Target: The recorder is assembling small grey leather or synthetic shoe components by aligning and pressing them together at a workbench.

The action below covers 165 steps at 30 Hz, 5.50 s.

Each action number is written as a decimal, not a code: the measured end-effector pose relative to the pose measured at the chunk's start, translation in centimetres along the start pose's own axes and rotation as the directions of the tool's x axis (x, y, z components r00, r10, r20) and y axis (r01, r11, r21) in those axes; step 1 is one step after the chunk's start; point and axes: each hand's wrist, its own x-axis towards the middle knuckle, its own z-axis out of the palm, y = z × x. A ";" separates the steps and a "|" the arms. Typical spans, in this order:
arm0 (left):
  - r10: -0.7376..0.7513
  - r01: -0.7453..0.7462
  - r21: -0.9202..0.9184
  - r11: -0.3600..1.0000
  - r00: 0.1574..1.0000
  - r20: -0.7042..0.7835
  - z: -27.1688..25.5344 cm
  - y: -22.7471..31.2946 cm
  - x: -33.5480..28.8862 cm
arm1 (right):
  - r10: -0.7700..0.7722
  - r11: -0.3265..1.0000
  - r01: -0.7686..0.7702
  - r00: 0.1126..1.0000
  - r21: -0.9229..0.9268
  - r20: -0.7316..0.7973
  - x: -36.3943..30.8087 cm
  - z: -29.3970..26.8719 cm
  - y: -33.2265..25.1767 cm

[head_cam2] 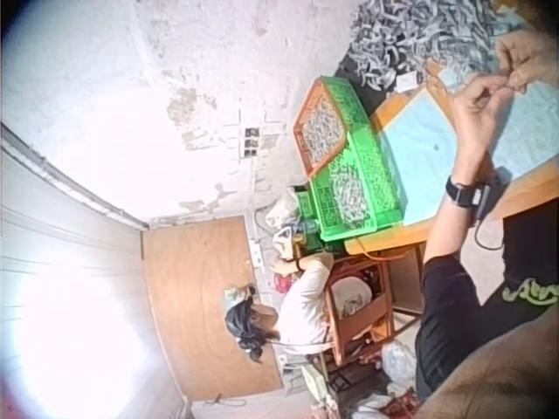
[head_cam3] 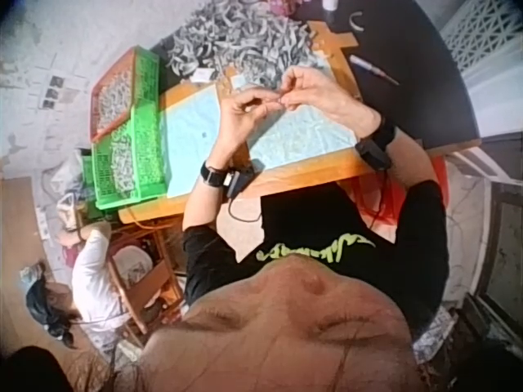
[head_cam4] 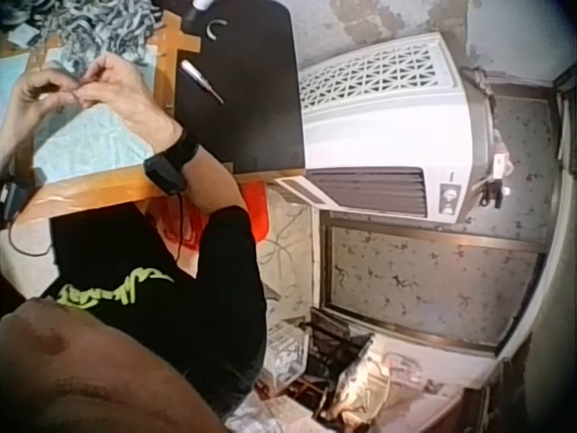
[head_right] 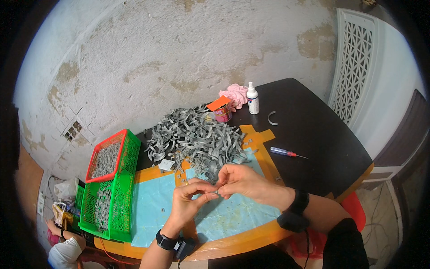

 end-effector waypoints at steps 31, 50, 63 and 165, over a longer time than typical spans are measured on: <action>0.293 -0.284 0.093 0.954 0.950 -0.109 0.9 0.8 -0.3 | -0.100 0.975 0.089 0.994 0.205 0.044 0.1 0.8 0.7; 0.675 -0.467 0.750 0.468 0.737 0.037 -0.4 2.4 0.1 | -0.115 0.989 0.121 0.990 0.080 -0.076 -0.1 0.9 -0.2; 0.402 -0.321 0.424 0.847 0.908 -0.115 -0.3 1.2 0.4 | -0.063 0.992 0.070 0.996 0.102 -0.068 -0.2 0.8 0.0; 0.063 -0.768 -0.131 0.627 0.217 -0.974 -18.6 -1.4 -4.6 | -0.522 0.333 0.148 0.851 -0.931 -0.052 1.1 -2.9 0.2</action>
